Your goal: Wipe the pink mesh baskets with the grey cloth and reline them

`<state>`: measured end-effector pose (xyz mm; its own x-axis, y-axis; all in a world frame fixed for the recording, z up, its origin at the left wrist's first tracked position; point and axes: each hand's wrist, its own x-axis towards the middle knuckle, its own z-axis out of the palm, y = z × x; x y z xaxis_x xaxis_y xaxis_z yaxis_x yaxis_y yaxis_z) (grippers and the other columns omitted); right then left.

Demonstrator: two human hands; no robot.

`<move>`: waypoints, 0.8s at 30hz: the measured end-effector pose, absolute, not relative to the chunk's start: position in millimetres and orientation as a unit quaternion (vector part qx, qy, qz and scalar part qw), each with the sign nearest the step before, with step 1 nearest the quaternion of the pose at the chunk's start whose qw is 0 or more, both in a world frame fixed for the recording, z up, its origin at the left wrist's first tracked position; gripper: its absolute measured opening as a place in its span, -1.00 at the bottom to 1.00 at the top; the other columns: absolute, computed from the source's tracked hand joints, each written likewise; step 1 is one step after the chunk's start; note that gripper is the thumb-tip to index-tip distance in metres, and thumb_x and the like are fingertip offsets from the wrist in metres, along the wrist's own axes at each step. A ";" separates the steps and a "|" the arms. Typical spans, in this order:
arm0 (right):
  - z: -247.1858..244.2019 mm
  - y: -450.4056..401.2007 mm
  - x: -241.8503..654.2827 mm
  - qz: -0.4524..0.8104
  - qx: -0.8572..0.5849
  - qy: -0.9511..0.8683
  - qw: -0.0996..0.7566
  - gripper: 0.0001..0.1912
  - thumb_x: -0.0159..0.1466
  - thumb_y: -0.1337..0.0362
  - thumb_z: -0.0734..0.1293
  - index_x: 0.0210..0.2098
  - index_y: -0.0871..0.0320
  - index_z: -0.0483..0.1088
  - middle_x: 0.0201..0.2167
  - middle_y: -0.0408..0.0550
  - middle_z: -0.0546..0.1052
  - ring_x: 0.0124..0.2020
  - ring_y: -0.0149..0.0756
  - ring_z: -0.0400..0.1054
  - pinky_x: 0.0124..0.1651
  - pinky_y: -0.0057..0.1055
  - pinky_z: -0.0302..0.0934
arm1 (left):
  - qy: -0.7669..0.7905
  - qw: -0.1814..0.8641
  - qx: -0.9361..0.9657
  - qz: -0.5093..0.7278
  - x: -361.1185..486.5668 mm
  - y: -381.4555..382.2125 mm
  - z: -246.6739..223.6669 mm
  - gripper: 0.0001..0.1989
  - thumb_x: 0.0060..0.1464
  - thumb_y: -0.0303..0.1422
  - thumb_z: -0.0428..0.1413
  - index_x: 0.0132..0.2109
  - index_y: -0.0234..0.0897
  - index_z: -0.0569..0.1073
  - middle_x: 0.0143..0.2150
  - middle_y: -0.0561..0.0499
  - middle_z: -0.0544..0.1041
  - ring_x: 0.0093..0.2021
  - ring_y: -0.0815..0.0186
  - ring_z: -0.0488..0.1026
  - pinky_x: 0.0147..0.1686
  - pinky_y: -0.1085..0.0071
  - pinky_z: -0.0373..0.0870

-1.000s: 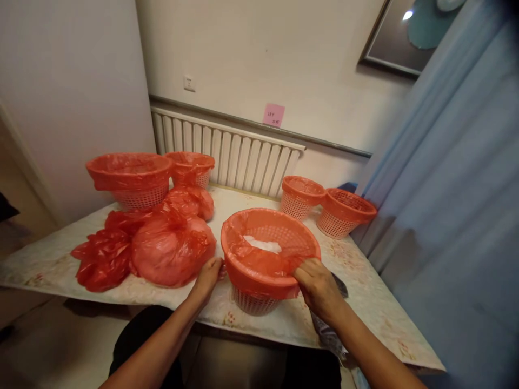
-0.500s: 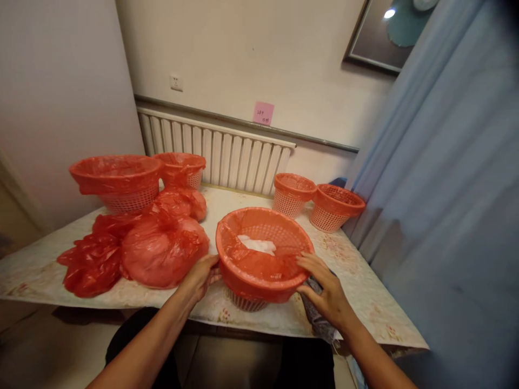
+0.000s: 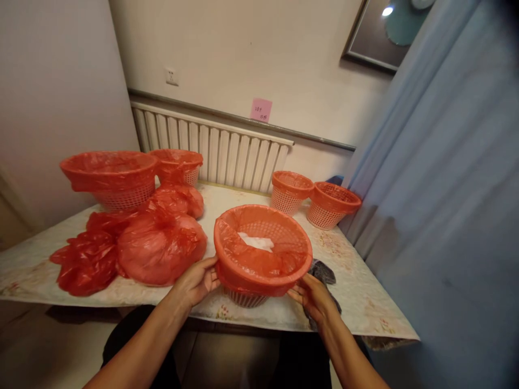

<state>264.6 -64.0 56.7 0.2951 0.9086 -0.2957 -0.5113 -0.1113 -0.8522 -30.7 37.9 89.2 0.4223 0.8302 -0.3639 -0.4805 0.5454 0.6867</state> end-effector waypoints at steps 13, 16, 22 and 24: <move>69.1 -68.4 249.6 0.578 -0.407 -0.124 0.696 -0.74 -0.05 0.45 0.44 -0.38 0.17 0.35 -0.58 -0.25 0.49 -0.62 -0.51 0.37 -0.54 -0.61 0.31 | 0.284 0.838 0.251 0.392 -33.4 14.8 109.8 -0.73 0.14 -0.52 0.03 0.00 -0.30 0.38 -0.19 -0.13 0.60 -0.26 0.18 0.58 -0.21 0.17 0.53; 72.7 -70.6 251.8 0.572 -0.390 -0.132 0.710 -0.70 -0.04 0.47 0.45 -0.33 0.17 0.35 -0.57 -0.28 0.48 -0.64 -0.55 0.34 -0.54 -0.63 0.30 | 0.287 0.842 0.244 0.386 -33.5 10.1 115.9 -0.71 0.13 -0.52 0.05 0.01 -0.30 0.37 -0.14 -0.15 0.59 -0.21 0.14 0.58 -0.17 0.13 0.52; 84.8 -73.2 259.7 0.562 -0.370 -0.141 0.726 -0.71 -0.02 0.48 0.45 -0.35 0.17 0.32 -0.53 -0.28 0.46 -0.63 -0.57 0.33 -0.62 -0.66 0.23 | 0.291 0.828 0.244 0.412 -33.9 6.8 117.4 -0.82 0.13 -0.54 0.03 -0.11 -0.38 0.41 -0.18 -0.18 0.58 -0.22 0.18 0.57 -0.21 0.22 0.55; 89.4 -73.0 262.7 0.550 -0.371 -0.152 0.732 -0.72 -0.02 0.48 0.44 -0.35 0.17 0.33 -0.50 -0.26 0.49 -0.61 -0.56 0.35 -0.62 -0.66 0.25 | 0.296 0.819 0.242 0.429 -33.5 6.6 115.7 -0.85 0.12 -0.54 0.04 -0.15 -0.38 0.42 -0.19 -0.16 0.58 -0.26 0.21 0.58 -0.26 0.24 0.57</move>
<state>262.7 -73.0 89.4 0.3480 0.9189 -0.1859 -0.6932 0.1187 -0.7109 -33.5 6.6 115.7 0.4571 0.8449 -0.2778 -0.5586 0.5158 0.6495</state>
